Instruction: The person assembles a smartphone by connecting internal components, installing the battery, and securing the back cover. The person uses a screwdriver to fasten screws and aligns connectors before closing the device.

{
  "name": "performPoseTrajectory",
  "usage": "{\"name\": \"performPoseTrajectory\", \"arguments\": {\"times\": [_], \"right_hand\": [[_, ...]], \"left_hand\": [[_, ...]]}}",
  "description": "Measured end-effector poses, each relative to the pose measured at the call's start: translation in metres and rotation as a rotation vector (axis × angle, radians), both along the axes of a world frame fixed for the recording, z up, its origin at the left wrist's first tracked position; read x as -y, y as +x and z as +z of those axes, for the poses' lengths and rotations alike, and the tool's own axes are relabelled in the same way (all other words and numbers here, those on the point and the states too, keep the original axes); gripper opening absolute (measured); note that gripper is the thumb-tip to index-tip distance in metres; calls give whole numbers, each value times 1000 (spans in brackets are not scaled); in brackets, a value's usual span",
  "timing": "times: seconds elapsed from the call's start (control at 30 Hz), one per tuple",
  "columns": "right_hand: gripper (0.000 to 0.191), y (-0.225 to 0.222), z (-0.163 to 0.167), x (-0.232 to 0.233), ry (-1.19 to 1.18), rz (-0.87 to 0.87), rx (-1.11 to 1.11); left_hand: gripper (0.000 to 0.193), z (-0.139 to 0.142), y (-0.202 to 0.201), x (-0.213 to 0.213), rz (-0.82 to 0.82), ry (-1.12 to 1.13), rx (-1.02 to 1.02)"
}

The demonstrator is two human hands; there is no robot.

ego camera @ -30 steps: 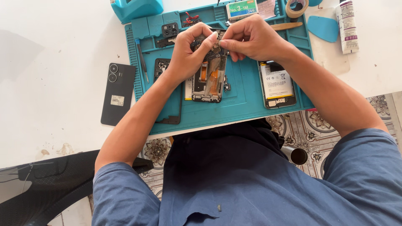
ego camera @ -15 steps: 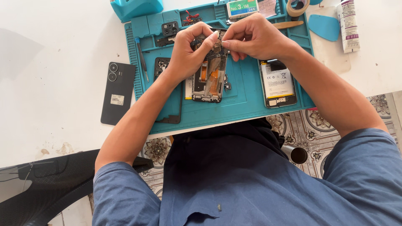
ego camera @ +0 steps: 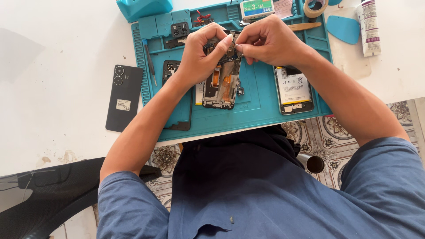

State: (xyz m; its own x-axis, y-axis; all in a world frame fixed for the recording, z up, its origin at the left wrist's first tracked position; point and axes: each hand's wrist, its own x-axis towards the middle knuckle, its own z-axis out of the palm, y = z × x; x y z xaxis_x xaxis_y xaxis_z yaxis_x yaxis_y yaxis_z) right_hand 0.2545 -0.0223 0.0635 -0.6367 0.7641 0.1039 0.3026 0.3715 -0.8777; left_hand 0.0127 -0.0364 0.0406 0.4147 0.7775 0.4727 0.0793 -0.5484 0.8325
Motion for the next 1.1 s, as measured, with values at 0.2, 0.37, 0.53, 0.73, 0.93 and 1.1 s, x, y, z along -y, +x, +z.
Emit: {"name": "performPoseTrajectory", "arguments": {"times": [0.2,0.37,0.53,0.73,0.93,1.1], "right_hand": [[10,2,0,-5,98,-12,-42],[15,0,2,-1,147,-58,1],[15,-8,-6,0,105,-61,-40],[16,-3,-7,-3,75,-115,-91],[22,1,2,-2,142,-148,-25],[34,0,13,0,422,-97,123]], "left_hand": [[20,0,1,-1,-2,-97,10],[21,-1,1,2,-7,-128,23],[16,-4,1,3,-9,56,38],[41,-5,-5,3,-90,-316,199],[57,1,-11,0,-158,-200,53],[56,1,-12,-2,-185,-201,16]]}}
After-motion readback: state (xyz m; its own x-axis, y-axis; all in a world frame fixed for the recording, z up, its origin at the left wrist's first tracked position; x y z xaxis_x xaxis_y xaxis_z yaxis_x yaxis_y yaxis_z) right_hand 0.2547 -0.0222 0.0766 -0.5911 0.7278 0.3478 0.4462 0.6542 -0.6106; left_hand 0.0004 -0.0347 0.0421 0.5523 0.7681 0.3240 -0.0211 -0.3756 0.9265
